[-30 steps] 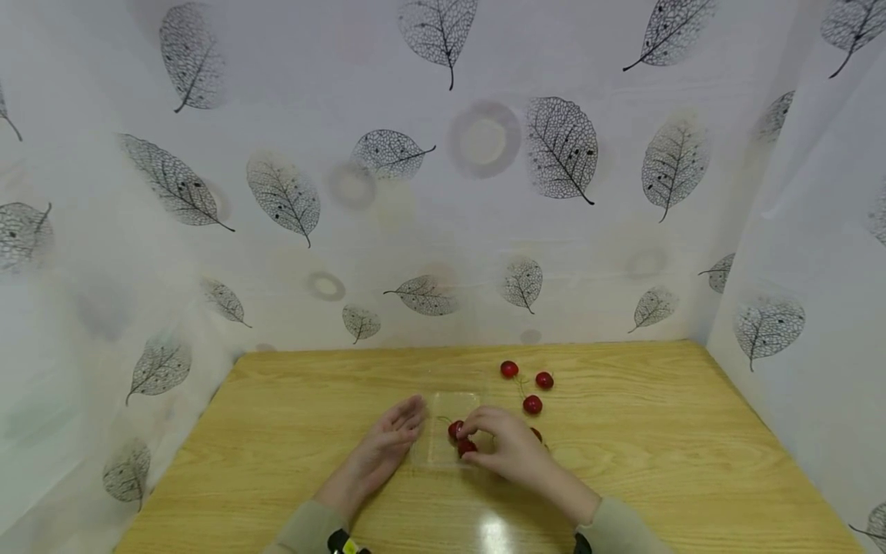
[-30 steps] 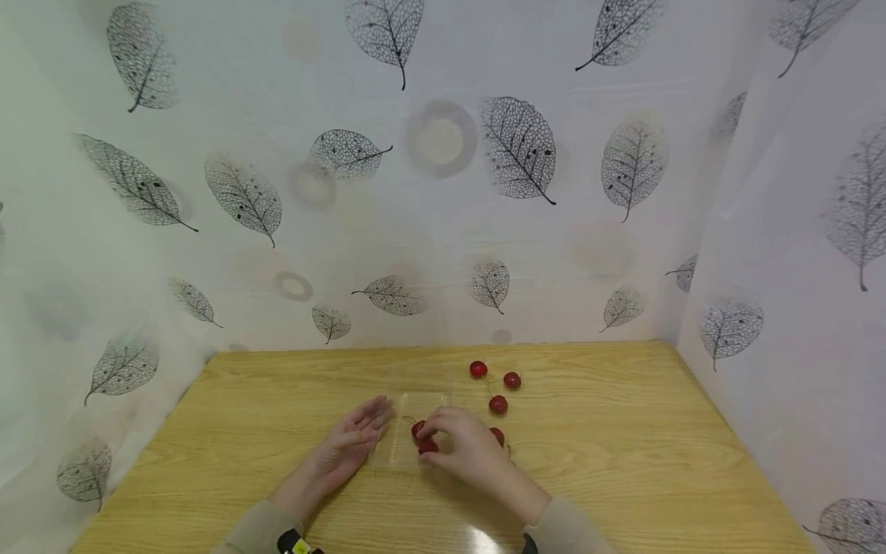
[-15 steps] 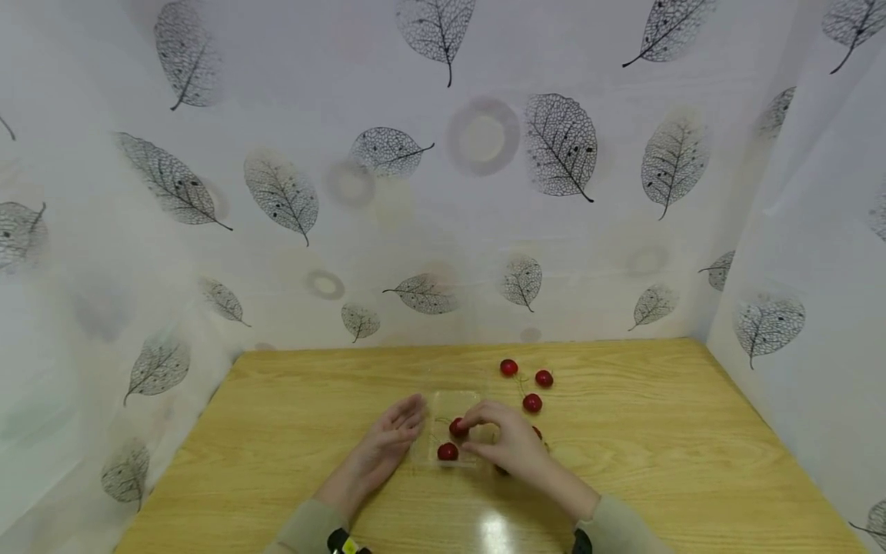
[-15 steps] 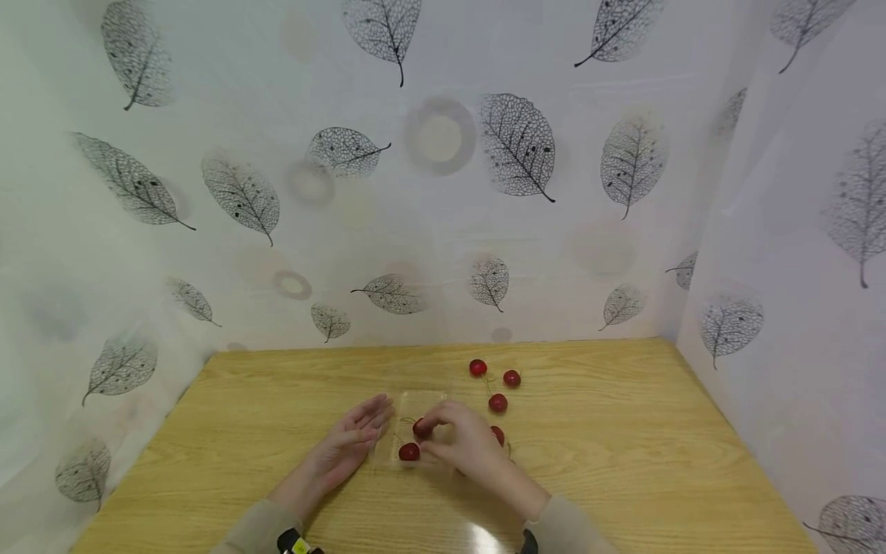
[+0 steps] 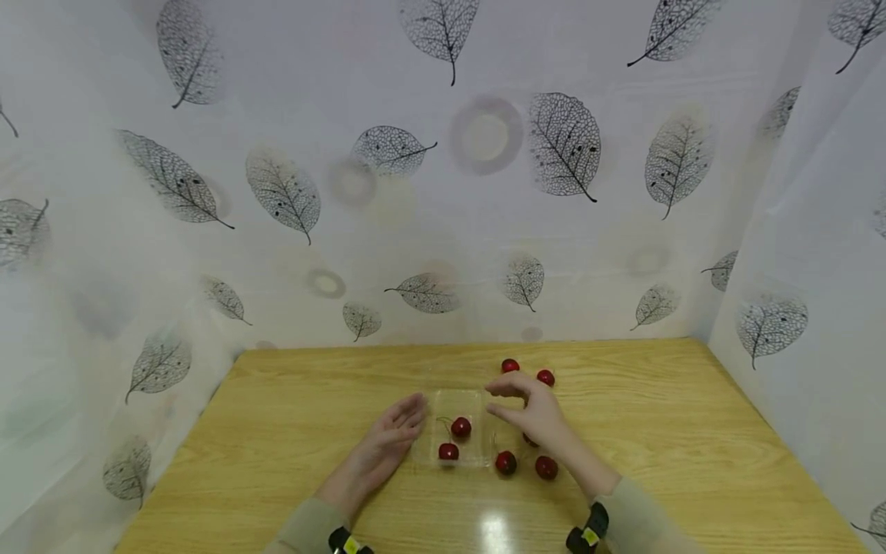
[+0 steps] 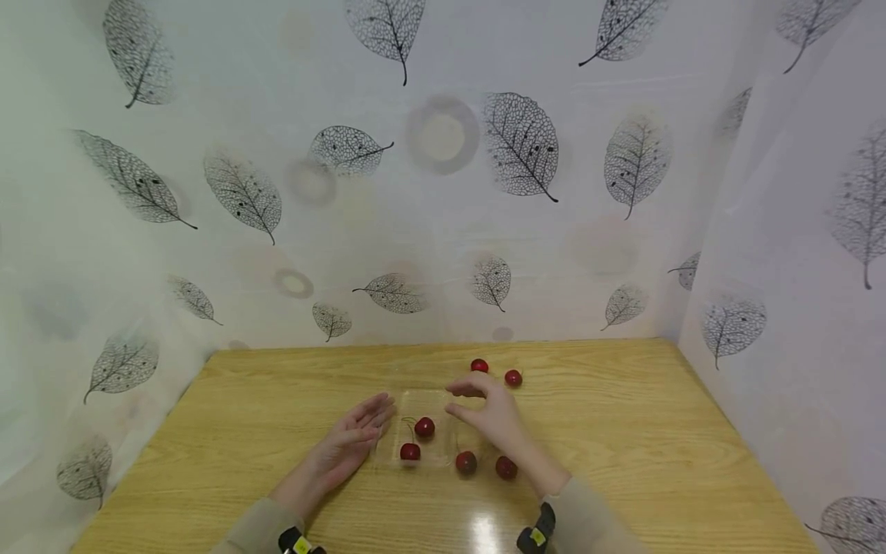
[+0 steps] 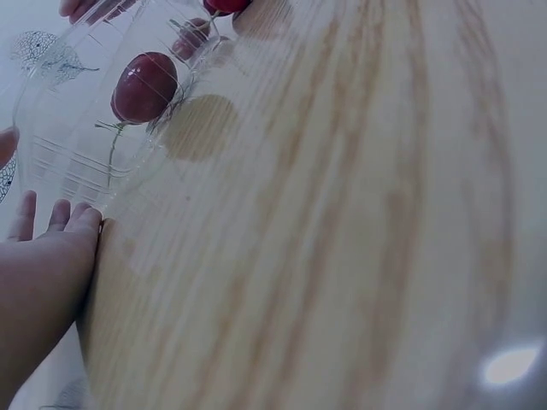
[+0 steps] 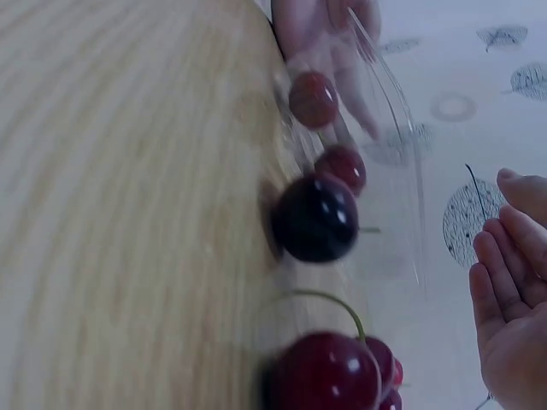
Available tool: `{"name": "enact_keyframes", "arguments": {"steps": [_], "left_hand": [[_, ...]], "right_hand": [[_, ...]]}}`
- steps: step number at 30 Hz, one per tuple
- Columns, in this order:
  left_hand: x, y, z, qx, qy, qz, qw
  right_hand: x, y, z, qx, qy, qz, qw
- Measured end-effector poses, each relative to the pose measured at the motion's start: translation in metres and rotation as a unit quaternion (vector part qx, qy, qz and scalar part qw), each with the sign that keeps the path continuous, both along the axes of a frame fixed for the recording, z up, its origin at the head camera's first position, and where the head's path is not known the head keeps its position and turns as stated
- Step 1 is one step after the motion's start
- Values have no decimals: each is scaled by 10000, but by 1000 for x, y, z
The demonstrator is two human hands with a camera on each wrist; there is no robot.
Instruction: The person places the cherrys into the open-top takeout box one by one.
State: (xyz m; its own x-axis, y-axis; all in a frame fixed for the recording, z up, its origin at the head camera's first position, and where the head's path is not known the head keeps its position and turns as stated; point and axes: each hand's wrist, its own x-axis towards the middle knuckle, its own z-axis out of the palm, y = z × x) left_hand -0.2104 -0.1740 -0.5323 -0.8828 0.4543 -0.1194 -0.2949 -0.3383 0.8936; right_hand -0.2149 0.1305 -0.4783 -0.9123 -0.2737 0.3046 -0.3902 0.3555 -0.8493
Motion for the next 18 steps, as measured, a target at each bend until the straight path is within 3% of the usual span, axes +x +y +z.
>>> {"name": "enact_keyframes", "arguments": {"steps": [12, 18], "left_hand": [[1, 0, 4, -9, -17, 7, 10000], [3, 1, 5, -26, 4, 23, 10000]], "right_hand": [[-23, 29, -1, -180, -576, -648, 9961], [-32, 39, -8, 21, -807, -996, 9917]]}}
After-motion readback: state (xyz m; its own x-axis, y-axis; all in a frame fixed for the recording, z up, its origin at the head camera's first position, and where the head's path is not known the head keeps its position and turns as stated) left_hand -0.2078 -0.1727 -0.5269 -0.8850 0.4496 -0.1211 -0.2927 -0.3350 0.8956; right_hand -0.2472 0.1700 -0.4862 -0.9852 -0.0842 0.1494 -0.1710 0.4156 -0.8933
